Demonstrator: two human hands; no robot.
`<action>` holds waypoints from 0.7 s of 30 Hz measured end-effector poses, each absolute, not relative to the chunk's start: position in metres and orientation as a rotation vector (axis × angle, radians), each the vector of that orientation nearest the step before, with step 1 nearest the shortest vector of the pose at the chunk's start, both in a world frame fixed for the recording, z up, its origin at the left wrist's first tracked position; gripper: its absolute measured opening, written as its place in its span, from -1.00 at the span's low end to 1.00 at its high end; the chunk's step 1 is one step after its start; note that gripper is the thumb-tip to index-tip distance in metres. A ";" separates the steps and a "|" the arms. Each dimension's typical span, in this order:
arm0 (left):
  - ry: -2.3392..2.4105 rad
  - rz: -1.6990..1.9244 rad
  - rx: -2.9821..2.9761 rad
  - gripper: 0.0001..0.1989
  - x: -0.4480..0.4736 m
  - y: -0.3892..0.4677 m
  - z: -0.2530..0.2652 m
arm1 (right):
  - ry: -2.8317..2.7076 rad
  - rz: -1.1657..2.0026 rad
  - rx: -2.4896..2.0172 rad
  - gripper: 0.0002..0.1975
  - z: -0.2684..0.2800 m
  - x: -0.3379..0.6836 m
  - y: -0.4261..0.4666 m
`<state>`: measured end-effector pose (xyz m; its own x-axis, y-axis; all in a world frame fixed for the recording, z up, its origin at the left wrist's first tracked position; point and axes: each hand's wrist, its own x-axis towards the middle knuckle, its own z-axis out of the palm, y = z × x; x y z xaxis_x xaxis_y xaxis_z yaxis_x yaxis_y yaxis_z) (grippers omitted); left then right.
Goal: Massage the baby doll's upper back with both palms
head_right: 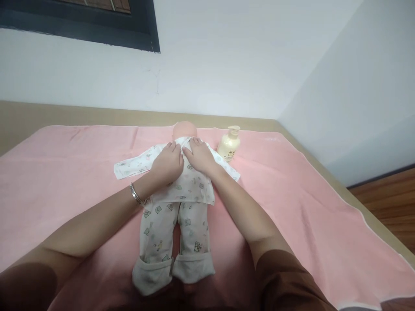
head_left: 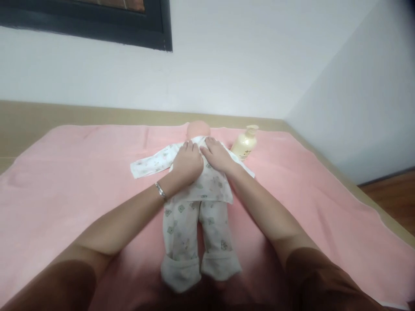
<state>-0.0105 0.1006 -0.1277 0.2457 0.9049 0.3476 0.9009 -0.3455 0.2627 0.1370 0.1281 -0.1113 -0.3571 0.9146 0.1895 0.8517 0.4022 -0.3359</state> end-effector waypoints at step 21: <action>1.786 0.515 2.490 -0.51 -0.010 0.101 -0.114 | -2.287 0.251 -1.586 -0.52 -0.102 0.130 0.120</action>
<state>-0.0097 0.1007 -0.1143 0.2849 0.9265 0.2457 0.9152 -0.3391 0.2177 0.1303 0.1202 -0.1025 -0.3151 0.9319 0.1799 0.8707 0.3592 -0.3359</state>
